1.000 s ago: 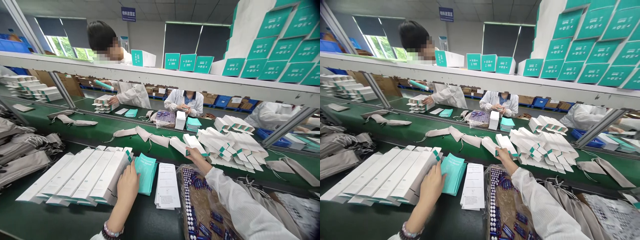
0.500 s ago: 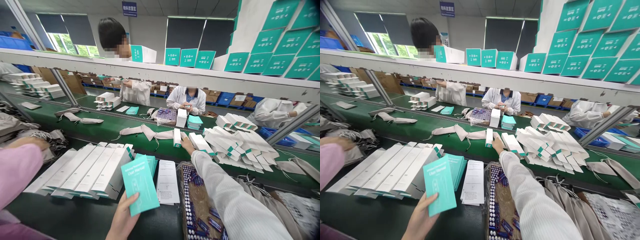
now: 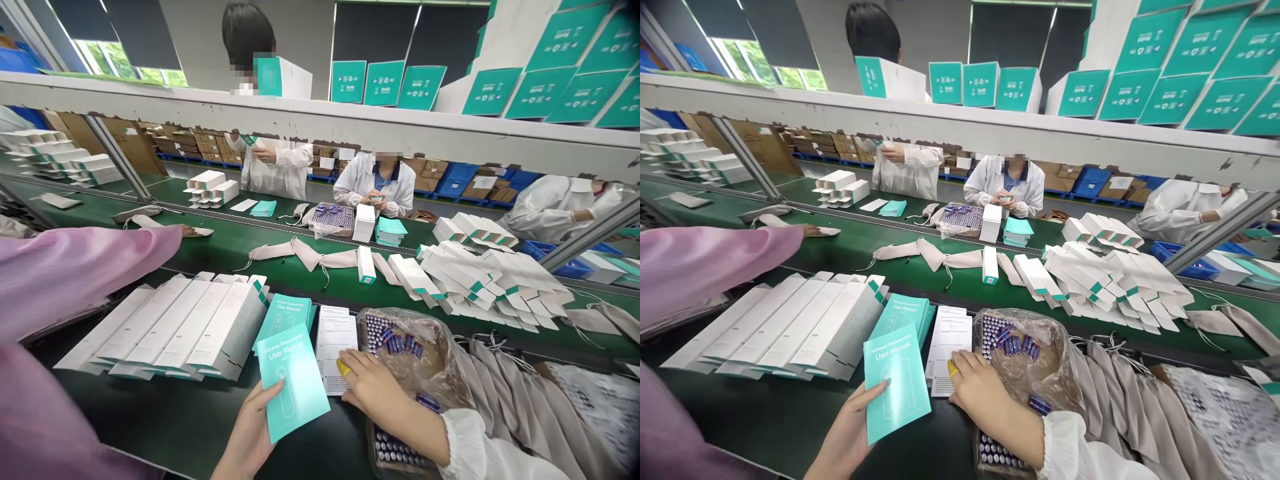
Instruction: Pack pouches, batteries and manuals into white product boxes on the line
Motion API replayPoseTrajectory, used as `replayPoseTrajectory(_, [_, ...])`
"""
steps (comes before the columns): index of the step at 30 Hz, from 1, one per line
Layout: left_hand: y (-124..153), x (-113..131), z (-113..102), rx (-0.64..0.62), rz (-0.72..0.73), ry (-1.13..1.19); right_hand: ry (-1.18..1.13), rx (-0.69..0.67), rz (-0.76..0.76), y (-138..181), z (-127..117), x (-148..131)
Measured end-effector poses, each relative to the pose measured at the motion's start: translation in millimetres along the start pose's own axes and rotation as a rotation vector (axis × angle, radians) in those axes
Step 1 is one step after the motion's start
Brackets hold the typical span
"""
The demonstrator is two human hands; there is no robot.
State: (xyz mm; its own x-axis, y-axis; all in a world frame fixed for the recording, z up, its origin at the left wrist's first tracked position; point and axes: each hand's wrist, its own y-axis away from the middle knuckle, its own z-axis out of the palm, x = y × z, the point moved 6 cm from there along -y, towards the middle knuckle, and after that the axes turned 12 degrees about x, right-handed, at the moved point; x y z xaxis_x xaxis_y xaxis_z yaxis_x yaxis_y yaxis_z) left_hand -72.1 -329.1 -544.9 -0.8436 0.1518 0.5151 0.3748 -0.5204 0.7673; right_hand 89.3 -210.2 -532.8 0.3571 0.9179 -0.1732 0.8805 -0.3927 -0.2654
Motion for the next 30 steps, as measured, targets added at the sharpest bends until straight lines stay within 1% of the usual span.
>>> replayPoseTrajectory(4, [-4, -9, -2, -0.007, -0.018, -0.022, 0.005, 0.060, -0.020, 9, 0, 3])
replayPoseTrajectory(8, [-4, -13, -3, 0.002, -0.015, -0.056, 0.008, 0.133, -0.068, 16, -1, -3])
replayPoseTrajectory(11, [-1, -13, -3, 0.004, 0.002, -0.069, -0.008, 0.191, -0.097, 16, -2, -5])
replayPoseTrajectory(14, [1, -13, -3, -0.008, 0.009, -0.072, -0.043, 0.272, -0.090, 11, -7, 2])
replayPoseTrajectory(17, [0, -15, -2, 0.004, -0.006, -0.072, -0.088, 0.411, -0.009, 8, -26, 18])
replayPoseTrajectory(19, [-1, -19, 1, -0.003, -0.016, -0.061, -0.105, 0.526, 0.073, 9, -47, 26])
replayPoseTrajectory(20, [-1, -21, 4, -0.019, -0.017, -0.048, -0.115, 0.577, 0.085, 11, -58, 25])
replayPoseTrajectory(21, [-1, -23, 10, -0.047, -0.021, -0.028, -0.130, 0.611, 0.048, 12, -67, 18])
replayPoseTrajectory(23, [-1, -28, 24, -0.122, -0.029, 0.015, -0.166, 0.621, -0.149, 13, -78, -8])
replayPoseTrajectory(25, [1, -32, 40, -0.191, -0.044, 0.047, -0.177, 0.596, -0.363, 17, -76, -38])
replayPoseTrajectory(26, [2, -34, 47, -0.219, -0.058, 0.060, -0.166, 0.585, -0.416, 18, -72, -48])
replayPoseTrajectory(28, [4, -37, 57, -0.250, -0.088, 0.077, -0.135, 0.569, -0.409, 20, -60, -57])
replayPoseTrajectory(30, [3, -38, 61, -0.256, -0.095, 0.089, -0.118, 0.547, -0.380, 23, -50, -58])
